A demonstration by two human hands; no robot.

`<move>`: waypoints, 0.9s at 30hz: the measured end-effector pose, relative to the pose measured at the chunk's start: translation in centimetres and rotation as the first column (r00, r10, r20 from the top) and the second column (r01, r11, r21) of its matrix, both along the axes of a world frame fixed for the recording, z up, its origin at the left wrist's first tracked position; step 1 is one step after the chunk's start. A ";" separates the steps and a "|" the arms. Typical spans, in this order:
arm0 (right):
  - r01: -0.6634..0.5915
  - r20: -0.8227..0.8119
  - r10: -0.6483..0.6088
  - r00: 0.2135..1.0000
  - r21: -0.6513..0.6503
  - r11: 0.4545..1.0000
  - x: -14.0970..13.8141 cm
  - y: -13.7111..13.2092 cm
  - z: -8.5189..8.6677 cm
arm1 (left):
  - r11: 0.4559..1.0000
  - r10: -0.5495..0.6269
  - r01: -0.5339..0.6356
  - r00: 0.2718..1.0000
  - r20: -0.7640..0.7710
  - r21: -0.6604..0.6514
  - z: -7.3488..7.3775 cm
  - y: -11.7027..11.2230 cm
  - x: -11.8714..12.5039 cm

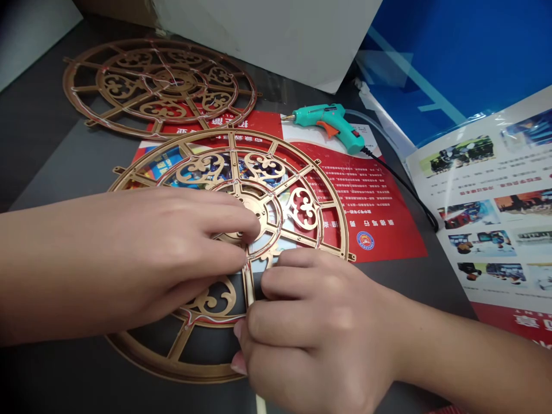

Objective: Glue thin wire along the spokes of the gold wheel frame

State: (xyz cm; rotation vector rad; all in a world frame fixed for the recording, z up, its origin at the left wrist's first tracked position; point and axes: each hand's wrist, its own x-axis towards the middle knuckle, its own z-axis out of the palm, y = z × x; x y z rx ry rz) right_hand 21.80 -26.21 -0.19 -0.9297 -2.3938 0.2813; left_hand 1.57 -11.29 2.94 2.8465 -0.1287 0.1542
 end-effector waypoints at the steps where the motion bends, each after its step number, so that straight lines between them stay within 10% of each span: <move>1: -0.001 0.008 0.001 1.000 0.000 1.000 0.0 -0.1 0.0 | 1.000 0.002 -0.002 1.000 -0.002 -0.004 0.0 0.0 0.0; 12: 0.396 -0.230 -0.407 0.884 -0.095 0.913 -3.0 -2.4 1.4 | 1.000 0.005 -0.005 1.000 -0.009 -0.026 0.0 0.0 0.1; 17: 0.213 -0.176 -0.242 0.954 -0.165 0.963 -0.9 -1.9 3.0 | 0.999 0.009 -0.010 1.000 -0.009 -0.033 0.2 0.1 0.2; 27: 0.256 -0.043 -0.263 0.964 -0.126 0.959 0.7 -0.6 2.4 | 0.978 0.052 -0.056 0.998 -0.024 -0.201 -0.1 1.1 0.2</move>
